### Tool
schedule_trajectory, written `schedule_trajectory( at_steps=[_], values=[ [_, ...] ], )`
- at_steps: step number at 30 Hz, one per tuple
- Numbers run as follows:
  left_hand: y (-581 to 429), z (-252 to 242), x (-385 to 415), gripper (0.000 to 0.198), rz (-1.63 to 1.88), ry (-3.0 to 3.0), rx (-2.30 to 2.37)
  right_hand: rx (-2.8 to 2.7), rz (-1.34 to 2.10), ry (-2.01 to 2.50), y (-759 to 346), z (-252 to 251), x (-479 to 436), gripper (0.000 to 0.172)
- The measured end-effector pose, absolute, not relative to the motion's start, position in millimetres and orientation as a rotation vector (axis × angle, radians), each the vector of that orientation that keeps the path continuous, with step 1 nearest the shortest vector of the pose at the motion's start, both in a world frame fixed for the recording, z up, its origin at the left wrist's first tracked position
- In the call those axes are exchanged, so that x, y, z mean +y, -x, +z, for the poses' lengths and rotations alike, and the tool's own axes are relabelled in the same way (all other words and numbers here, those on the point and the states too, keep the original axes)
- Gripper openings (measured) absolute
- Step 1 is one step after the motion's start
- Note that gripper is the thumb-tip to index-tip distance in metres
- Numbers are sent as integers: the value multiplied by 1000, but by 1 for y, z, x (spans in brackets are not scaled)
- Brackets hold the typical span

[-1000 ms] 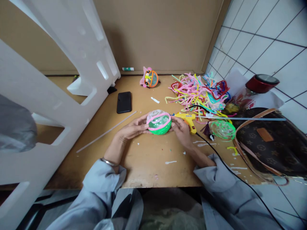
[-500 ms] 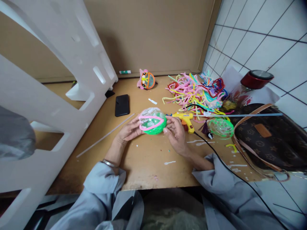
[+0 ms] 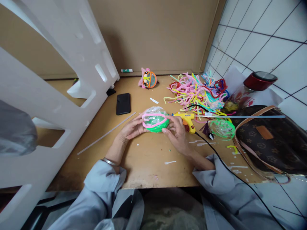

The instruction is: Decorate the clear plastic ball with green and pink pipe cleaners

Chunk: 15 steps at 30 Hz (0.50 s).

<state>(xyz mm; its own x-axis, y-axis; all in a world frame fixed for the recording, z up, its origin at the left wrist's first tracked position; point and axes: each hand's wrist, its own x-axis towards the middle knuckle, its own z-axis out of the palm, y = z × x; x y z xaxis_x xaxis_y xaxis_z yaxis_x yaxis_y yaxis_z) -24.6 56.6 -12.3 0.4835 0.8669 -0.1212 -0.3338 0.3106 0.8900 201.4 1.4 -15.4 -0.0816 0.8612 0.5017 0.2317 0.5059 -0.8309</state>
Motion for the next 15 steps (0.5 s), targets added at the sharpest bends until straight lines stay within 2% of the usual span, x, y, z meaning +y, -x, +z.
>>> schedule_trajectory(
  at_steps=[10, 15],
  values=[
    [26, -19, 62, 66, 827, -968, 712, -1407, 1007, 1028, -208, -23, 17, 32],
    [26, -21, 62, 66, 813, -976, 726, -1248, 1141, 1059, -207, -19, 16, 39]
  ],
)
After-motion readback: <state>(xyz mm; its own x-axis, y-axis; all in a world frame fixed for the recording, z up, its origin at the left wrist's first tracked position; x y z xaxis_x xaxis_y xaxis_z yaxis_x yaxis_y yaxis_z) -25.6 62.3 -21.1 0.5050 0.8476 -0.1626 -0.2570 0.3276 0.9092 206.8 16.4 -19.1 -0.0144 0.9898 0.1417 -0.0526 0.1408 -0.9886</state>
